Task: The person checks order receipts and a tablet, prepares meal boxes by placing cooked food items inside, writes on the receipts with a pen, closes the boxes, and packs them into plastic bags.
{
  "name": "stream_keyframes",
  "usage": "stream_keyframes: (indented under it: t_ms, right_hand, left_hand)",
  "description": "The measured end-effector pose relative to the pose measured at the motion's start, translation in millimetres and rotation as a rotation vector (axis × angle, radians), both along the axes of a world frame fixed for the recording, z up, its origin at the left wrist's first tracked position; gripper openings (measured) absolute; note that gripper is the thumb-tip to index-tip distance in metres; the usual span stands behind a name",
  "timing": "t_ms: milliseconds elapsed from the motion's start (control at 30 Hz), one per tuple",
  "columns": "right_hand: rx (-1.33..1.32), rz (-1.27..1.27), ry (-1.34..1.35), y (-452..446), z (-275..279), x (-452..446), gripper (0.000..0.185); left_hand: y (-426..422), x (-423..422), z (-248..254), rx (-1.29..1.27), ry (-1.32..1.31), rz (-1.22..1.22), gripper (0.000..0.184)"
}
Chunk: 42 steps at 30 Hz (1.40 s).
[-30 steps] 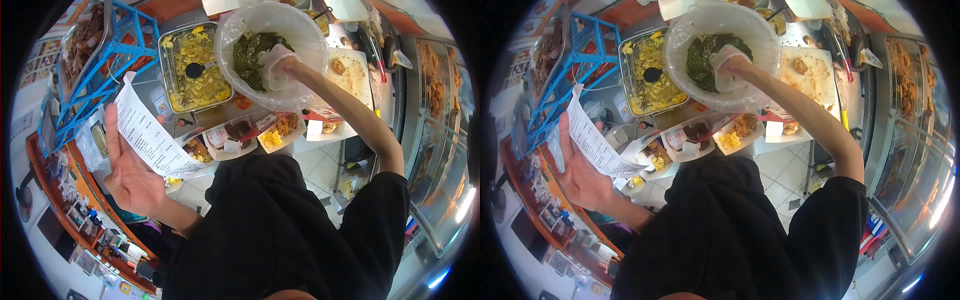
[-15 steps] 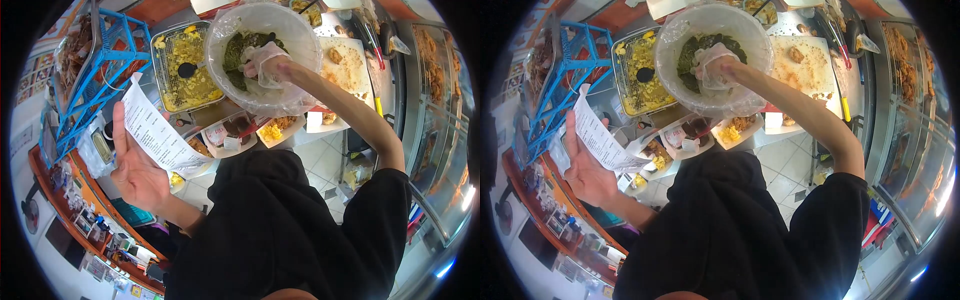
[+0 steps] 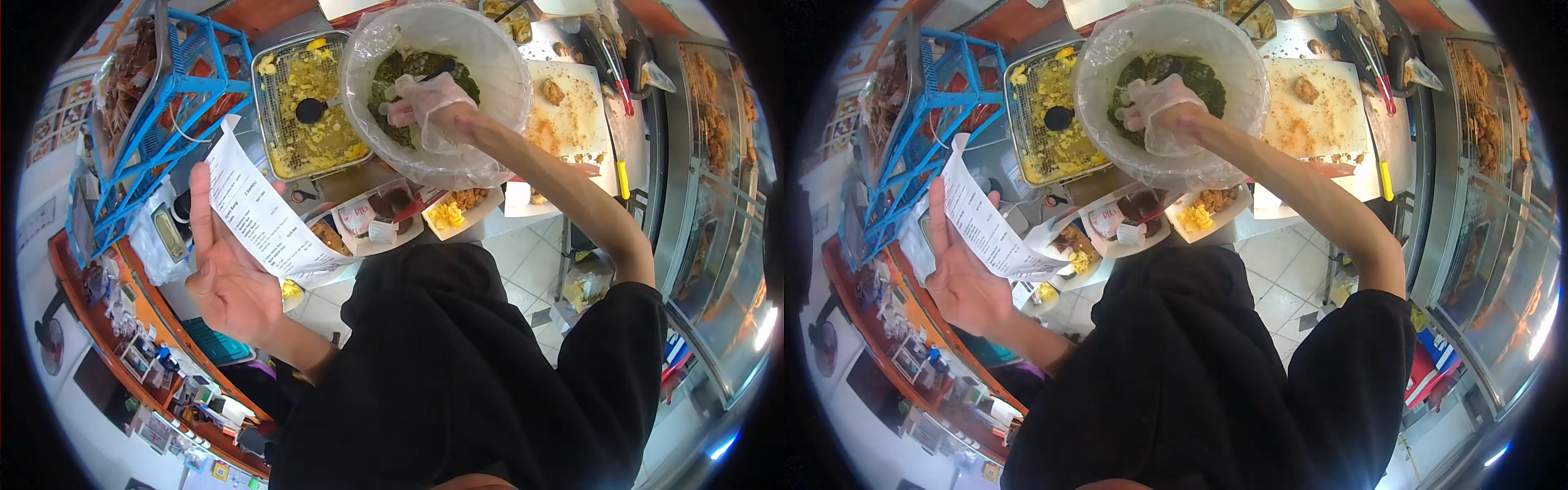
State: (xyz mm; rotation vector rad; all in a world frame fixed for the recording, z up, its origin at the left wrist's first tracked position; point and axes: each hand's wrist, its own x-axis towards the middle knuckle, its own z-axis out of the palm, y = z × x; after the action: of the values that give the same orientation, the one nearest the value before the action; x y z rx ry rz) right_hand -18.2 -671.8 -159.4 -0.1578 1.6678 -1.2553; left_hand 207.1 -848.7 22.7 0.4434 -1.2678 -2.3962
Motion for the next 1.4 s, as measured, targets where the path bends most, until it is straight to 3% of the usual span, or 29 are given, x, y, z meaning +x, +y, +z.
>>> stream_keyframes:
  t_ms: [33, 233, 567, 667, 900, 1000, 1100, 1267, 1400]
  right_hand:
    - [-0.088, -0.146, -0.181, 4, 8, 0, 0.046]
    - [-0.305, -0.398, -0.415, 28, 1, -6, 0.037]
    - [-0.563, -0.639, -0.142, 71, 52, 3, 0.035]
    - [-0.612, -0.72, -0.074, 94, 52, 13, 0.036]
    - [-0.577, -0.692, -0.027, 123, 41, 23, 0.036]
    - [-0.684, -0.748, -0.062, 130, 44, 31, 0.035]
    - [-0.571, -0.832, -0.155, 144, 34, 37, 0.032]
    - [-0.567, -1.099, -0.089, 196, 54, 88, 0.032]
    - [-0.363, -0.993, 0.041, 240, 42, 129, 0.031]
  left_hand:
    - [0, 0, 0, -0.003, -0.002, -0.011, 0.086]
    - [-2, 6, 4, 0.003, -0.004, 0.012, 0.086]
    - [7, 15, 18, -0.055, 0.024, 0.099, 0.087]
    - [10, 25, 19, -0.03, 0.041, 0.011, 0.086]
    - [37, 25, 25, -0.041, 0.068, 0.027, 0.086]
    - [46, 27, 30, -0.077, 0.069, 0.035, 0.086]
    - [50, 33, 31, -0.089, 0.063, 0.034, 0.086]
    - [55, 46, 30, -0.078, 0.05, 0.04, 0.086]
    - [69, 43, 28, -0.178, -0.029, 0.088, 0.084]
